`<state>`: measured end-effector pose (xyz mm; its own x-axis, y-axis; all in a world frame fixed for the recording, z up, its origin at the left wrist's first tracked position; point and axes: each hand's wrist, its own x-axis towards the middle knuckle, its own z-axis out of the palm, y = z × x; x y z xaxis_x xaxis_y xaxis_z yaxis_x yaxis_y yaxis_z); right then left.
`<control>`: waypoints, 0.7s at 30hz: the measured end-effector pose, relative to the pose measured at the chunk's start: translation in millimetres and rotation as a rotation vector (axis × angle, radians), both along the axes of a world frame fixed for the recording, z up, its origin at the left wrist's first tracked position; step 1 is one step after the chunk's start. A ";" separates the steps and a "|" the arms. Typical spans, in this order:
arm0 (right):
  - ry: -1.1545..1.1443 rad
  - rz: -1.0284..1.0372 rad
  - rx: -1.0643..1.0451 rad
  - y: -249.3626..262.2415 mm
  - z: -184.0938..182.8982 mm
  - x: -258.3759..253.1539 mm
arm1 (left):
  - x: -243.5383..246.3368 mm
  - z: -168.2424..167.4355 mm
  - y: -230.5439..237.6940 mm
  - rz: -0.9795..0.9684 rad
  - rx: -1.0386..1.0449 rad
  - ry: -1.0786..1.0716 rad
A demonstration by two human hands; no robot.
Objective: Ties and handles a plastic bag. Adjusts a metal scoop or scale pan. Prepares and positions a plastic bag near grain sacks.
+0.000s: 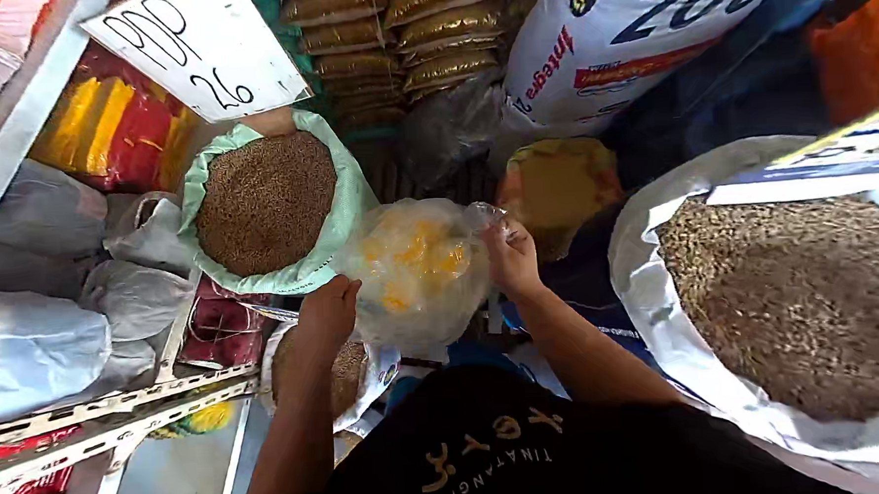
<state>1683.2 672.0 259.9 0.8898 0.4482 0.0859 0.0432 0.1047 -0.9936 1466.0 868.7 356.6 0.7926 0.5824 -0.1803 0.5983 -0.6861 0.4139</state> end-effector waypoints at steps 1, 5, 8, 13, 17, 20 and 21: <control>0.020 0.015 -0.166 -5.6 -10.4 7.0 | 12.7 -12.0 1.8 0.019 -0.010 0.125; 0.190 0.076 -0.702 -21.6 -66.0 43.6 | 54.0 -87.8 6.4 0.057 -0.135 0.563; 0.256 0.050 -0.802 -28.7 -93.1 65.5 | 73.9 -122.2 -0.6 0.033 -0.099 0.539; 0.256 0.046 -0.805 -23.7 -81.1 72.5 | 127.8 -146.4 -9.5 -0.305 0.031 0.031; 0.344 0.012 -0.788 -30.7 -81.5 62.5 | 177.8 -168.1 1.4 -0.179 -0.171 0.404; 0.393 -0.042 -0.802 -41.8 -77.5 56.0 | 186.8 -185.9 13.8 -0.007 -0.264 0.573; 0.402 -0.067 -0.798 -46.2 -77.9 54.4 | 183.7 -188.4 13.8 0.002 -0.288 0.544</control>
